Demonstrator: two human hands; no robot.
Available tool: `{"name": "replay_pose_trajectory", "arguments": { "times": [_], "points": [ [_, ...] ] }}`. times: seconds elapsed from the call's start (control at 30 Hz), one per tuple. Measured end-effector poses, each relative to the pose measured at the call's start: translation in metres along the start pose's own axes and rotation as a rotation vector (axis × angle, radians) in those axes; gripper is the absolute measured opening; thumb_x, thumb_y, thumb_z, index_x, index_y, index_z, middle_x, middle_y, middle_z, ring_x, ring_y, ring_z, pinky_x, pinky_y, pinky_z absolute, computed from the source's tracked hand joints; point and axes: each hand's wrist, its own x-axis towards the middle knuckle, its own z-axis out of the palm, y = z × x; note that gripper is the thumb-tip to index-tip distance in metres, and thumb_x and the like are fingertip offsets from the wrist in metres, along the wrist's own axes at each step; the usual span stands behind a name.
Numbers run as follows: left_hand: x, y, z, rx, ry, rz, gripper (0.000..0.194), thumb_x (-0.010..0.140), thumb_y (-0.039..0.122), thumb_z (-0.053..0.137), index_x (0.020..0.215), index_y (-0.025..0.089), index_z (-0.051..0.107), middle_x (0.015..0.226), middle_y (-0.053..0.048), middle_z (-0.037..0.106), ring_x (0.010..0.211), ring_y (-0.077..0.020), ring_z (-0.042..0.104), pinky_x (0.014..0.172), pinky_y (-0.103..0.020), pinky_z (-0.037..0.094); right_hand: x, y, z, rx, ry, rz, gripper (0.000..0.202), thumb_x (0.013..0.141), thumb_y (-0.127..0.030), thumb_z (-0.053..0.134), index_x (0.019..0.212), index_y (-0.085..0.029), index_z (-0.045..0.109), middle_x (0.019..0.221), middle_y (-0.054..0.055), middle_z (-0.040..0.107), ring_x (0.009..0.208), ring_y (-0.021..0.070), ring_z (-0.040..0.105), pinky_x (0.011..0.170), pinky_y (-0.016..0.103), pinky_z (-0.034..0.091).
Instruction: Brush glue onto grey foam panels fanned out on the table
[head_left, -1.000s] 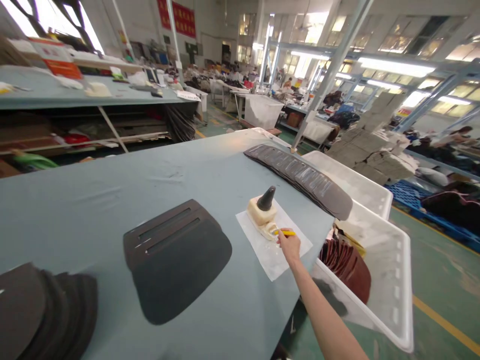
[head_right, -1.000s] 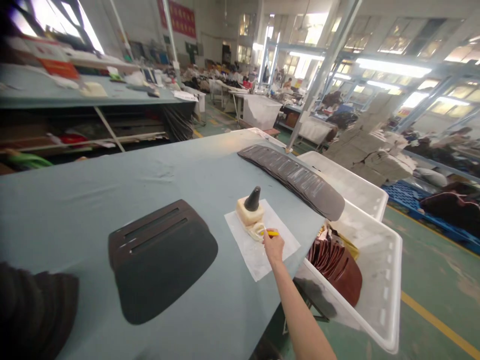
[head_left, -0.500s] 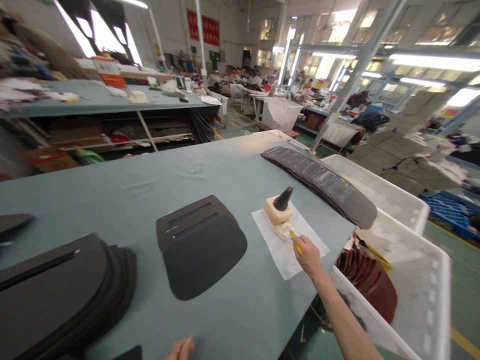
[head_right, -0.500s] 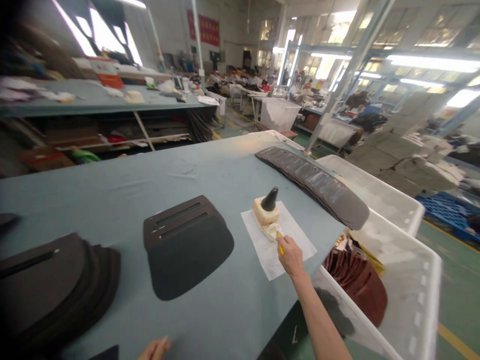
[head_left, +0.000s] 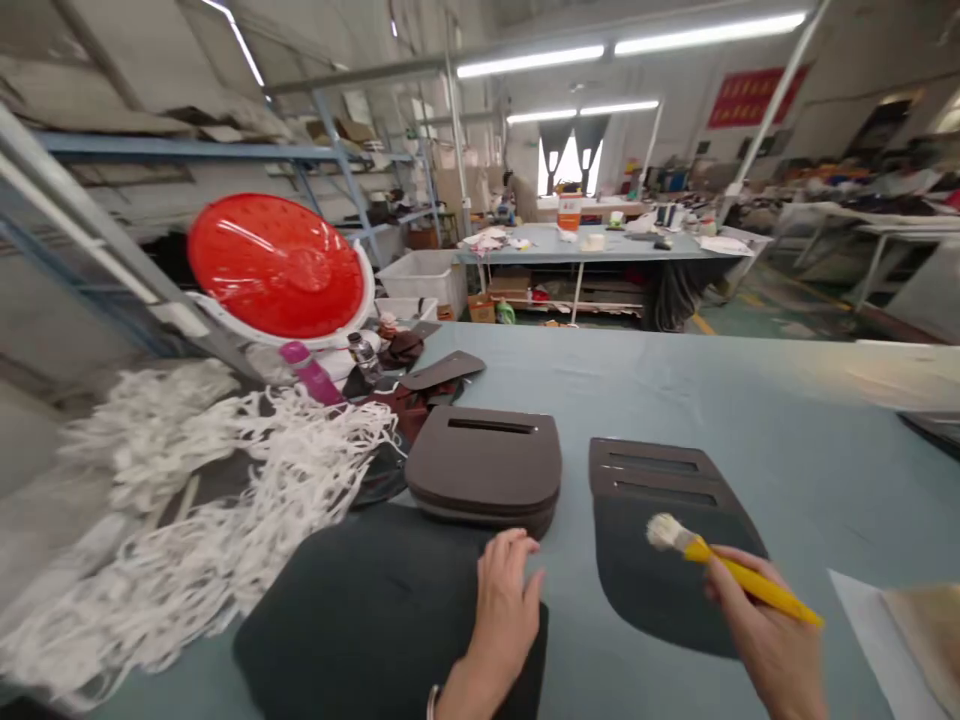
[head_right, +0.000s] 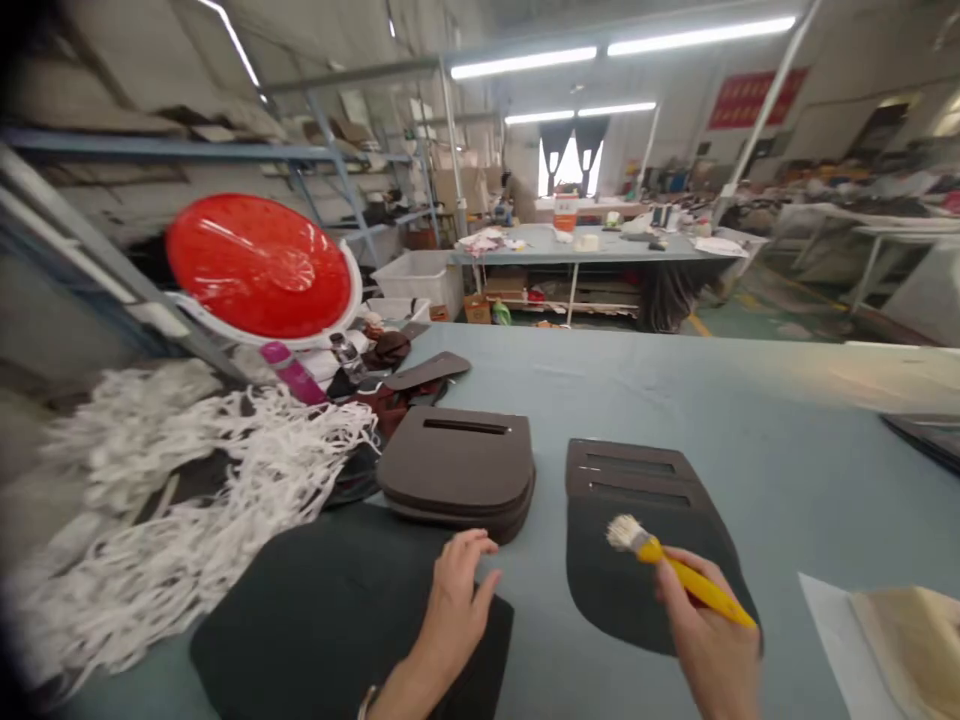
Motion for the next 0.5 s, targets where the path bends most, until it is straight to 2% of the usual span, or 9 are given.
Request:
{"name": "replay_pose_trajectory", "arguments": {
  "times": [0.07,0.13,0.23,0.3,0.4,0.47,0.5],
  "points": [
    [0.024,-0.028,-0.019,0.128,0.161,0.0,0.026,0.085,0.018,0.046,0.11,0.02,0.055,0.12,-0.01,0.053,0.118,-0.0225,0.046,0.1,-0.044,0.039,-0.003,-0.067,0.059,0.145,-0.198,-0.004,0.038,0.074,-0.051,0.061,0.093,-0.019,0.067,0.063,0.002,0.063,0.05,0.0158,0.057,0.047,0.025,0.043],
    [0.043,-0.056,-0.028,0.259,0.267,0.005,0.035,0.085,0.021,0.049,0.12,0.016,0.051,0.128,-0.013,0.05,0.126,-0.0255,0.041,0.104,-0.048,0.036,-0.011,-0.126,0.119,0.286,-0.337,-0.046,0.033,0.076,-0.046,0.06,0.093,-0.018,0.066,0.062,0.001,0.062,0.052,0.0148,0.056,0.048,0.024,0.042],
    [0.057,-0.089,-0.033,0.393,0.294,0.01,0.045,0.083,0.025,0.054,0.127,0.014,0.048,0.135,-0.016,0.045,0.13,-0.0285,0.038,0.106,-0.052,0.033,-0.028,-0.191,0.204,0.455,-0.51,-0.071,0.027,0.078,-0.041,0.058,0.09,-0.018,0.065,0.063,0.0,0.061,0.052,0.0134,0.055,0.05,0.023,0.043],
    [0.059,-0.104,-0.035,0.408,0.259,0.017,0.043,0.084,0.025,0.053,0.125,0.016,0.05,0.135,-0.014,0.046,0.128,-0.0271,0.04,0.107,-0.051,0.033,-0.04,-0.217,0.252,0.496,-0.619,-0.095,0.024,0.077,-0.037,0.058,0.088,-0.018,0.065,0.066,0.0,0.063,0.053,0.0126,0.056,0.051,0.022,0.044],
    [0.059,-0.116,-0.04,0.373,0.221,0.007,0.039,0.085,0.023,0.05,0.124,0.019,0.052,0.132,-0.011,0.049,0.126,-0.0253,0.042,0.108,-0.05,0.034,-0.048,-0.236,0.305,0.443,-0.772,-0.167,0.021,0.075,-0.034,0.058,0.086,-0.018,0.066,0.066,-0.001,0.063,0.052,0.0119,0.057,0.049,0.021,0.043],
    [0.06,-0.119,-0.043,0.352,0.2,-0.001,0.04,0.084,0.02,0.049,0.125,0.019,0.052,0.131,-0.011,0.049,0.125,-0.0259,0.043,0.107,-0.05,0.036,-0.042,-0.242,0.333,0.388,-0.795,-0.214,0.021,0.074,-0.034,0.057,0.085,-0.018,0.067,0.063,-0.002,0.063,0.051,0.0121,0.057,0.049,0.021,0.043],
    [0.06,-0.12,-0.045,0.345,0.189,0.0,0.041,0.084,0.019,0.049,0.125,0.02,0.052,0.131,-0.011,0.049,0.125,-0.0266,0.043,0.106,-0.05,0.037,-0.037,-0.244,0.345,0.367,-0.748,-0.221,0.022,0.074,-0.034,0.056,0.085,-0.018,0.067,0.062,-0.002,0.063,0.051,0.0125,0.058,0.05,0.022,0.044]
  ]
}}
